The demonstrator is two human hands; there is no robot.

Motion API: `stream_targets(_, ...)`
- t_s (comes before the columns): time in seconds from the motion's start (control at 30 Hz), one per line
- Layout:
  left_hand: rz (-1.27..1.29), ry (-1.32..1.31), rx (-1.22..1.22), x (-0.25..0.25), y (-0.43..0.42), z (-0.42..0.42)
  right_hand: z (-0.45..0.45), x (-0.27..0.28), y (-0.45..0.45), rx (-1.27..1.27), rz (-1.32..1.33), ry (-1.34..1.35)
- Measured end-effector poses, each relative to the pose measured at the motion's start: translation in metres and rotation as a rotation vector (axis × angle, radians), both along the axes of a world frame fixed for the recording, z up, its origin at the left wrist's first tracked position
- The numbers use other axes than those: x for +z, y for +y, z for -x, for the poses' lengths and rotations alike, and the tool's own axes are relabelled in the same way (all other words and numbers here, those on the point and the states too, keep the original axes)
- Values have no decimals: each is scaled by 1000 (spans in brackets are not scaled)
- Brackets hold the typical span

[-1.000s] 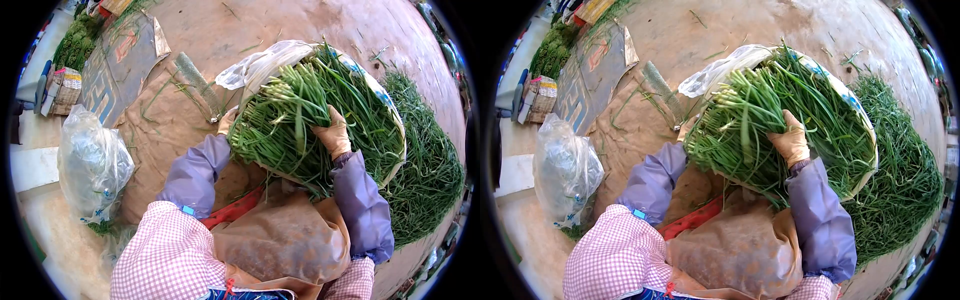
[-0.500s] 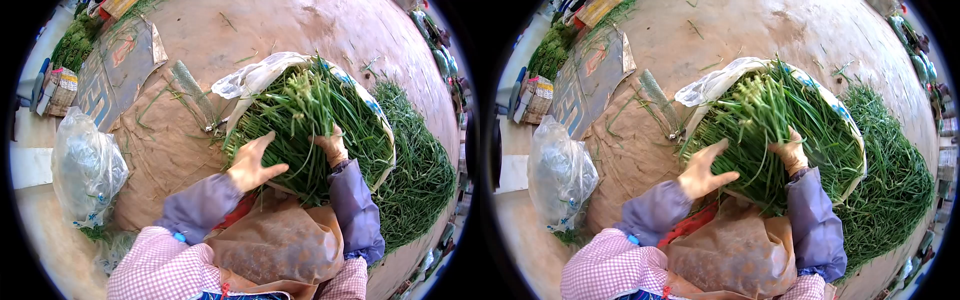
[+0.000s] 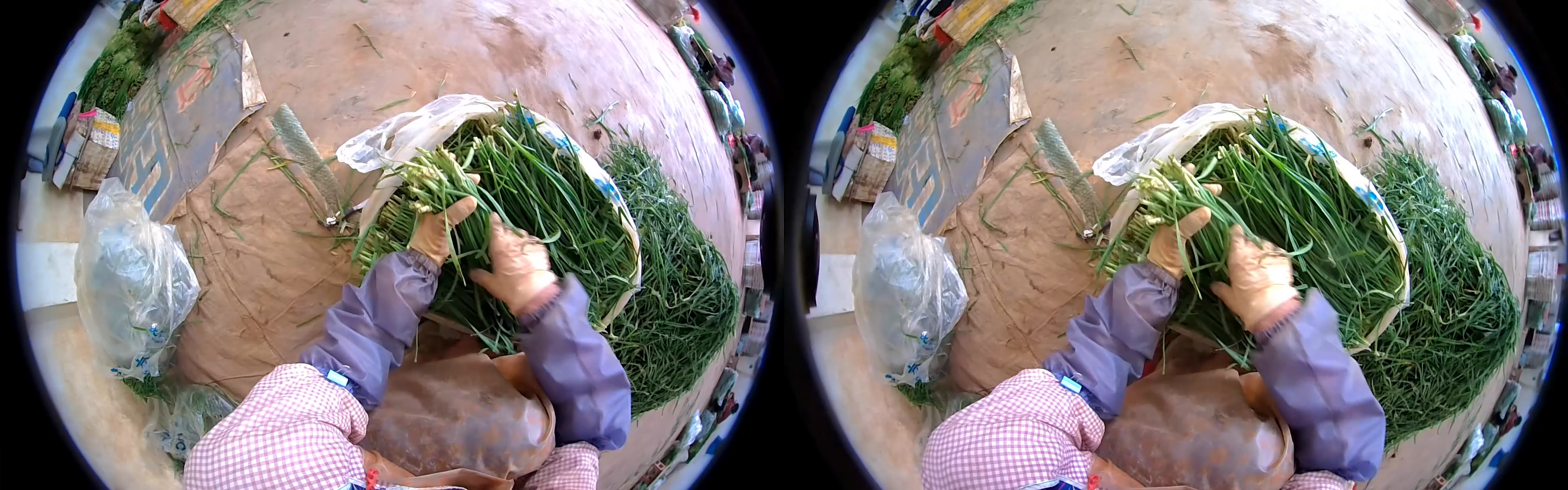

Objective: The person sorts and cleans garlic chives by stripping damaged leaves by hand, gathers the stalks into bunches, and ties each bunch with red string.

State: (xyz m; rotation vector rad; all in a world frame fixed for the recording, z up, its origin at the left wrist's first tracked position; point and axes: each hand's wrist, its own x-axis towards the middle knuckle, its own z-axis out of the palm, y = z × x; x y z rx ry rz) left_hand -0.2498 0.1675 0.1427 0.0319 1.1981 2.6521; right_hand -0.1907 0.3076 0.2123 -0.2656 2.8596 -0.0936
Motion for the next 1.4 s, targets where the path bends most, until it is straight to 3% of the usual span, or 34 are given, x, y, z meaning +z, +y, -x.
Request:
stream_targets(0.03, 67, 63, 25, -13, -1, 3, 11, 38, -5, -65, -196, -272)
stream_targets(0.07, 134, 124, 48, -22, -2, 4, 13, 62, 3, -88, -177, -275)
stream_targets(0.13, 189, 67, 13, -18, -3, -1, 8, 83, 23, -43, 320, 271)
stream_targets(0.23, 248, 46, -9, -17, 11, -20, 34, 69, -2, 43, 628, 283)
stream_targets(0.3, -644, -265, -44, -12, 22, -31, 48, 41, -18, 66, 751, 220)
stream_targets(0.33, -351, -102, -34, -15, 26, -30, 53, 26, -25, 66, 748, 176)
stream_targets(0.37, -53, 44, 1, -18, 29, -28, 58, -2, -21, 97, 1046, 270)
stream_targets(0.4, 17, 91, -63, -14, 32, -24, 49, 0, -27, -212, 1427, 0)
stream_targets(0.43, 87, 143, -124, -10, 35, -21, 45, 3, -24, -264, 1499, 34)
stream_targets(0.53, 798, 537, -159, 27, 45, -40, 23, 13, -1, -457, 1641, 153)
stream_targets(0.6, 1075, 722, -208, 30, 65, -52, 3, 17, 16, -586, 1580, 322)
stream_targets(0.63, 942, 627, -296, 42, 66, -57, -9, 21, 24, -646, 1591, 377)
stream_targets(0.7, 985, 695, -339, 44, 73, -71, -30, 28, 46, -746, 1590, 551)
stream_targets(0.73, 1018, 732, -378, 49, 74, -76, -39, 39, 60, -793, 1425, 706)
stream_targets(0.8, 1102, 810, -555, 35, 65, -75, -69, 64, 104, -864, 1507, 814)
stream_targets(0.9, 1370, 1143, -590, -20, 40, -70, -134, 106, 170, -846, 1618, 985)
stream_targets(0.93, 1379, 1187, -575, -24, 37, -71, -157, 130, 175, -703, 1682, 1043)
stream_targets(1.0, 1398, 1134, -689, -10, 37, -68, -206, 161, 208, -655, 1774, 1163)
stream_targets(1.07, 1306, 966, -838, 0, 36, -47, -248, 163, 236, -724, 1618, 1273)
stream_targets(1.1, 1160, 700, -963, 26, 35, -31, -260, 163, 239, -748, 1591, 1317)
stream_targets(1.13, 1091, 760, -831, 58, 35, -26, -270, 168, 239, -771, 1567, 1358)
stream_targets(1.17, 838, 613, -830, 77, 42, -16, -274, 174, 225, -718, 1608, 1395)
stream_targets(1.2, 765, 546, -756, 145, 43, -25, -272, 179, 209, -676, 1673, 1404)
stream_targets(1.27, 631, 881, -653, 235, 57, -30, -264, 192, 172, -591, 1817, 1406)
stream_targets(1.37, 428, 1236, -791, 332, 82, -78, -263, 211, 113, -473, 2044, 1140)
stream_targets(1.4, 585, 1411, -786, 354, 85, -102, -267, 210, 105, -445, 2149, 1076)
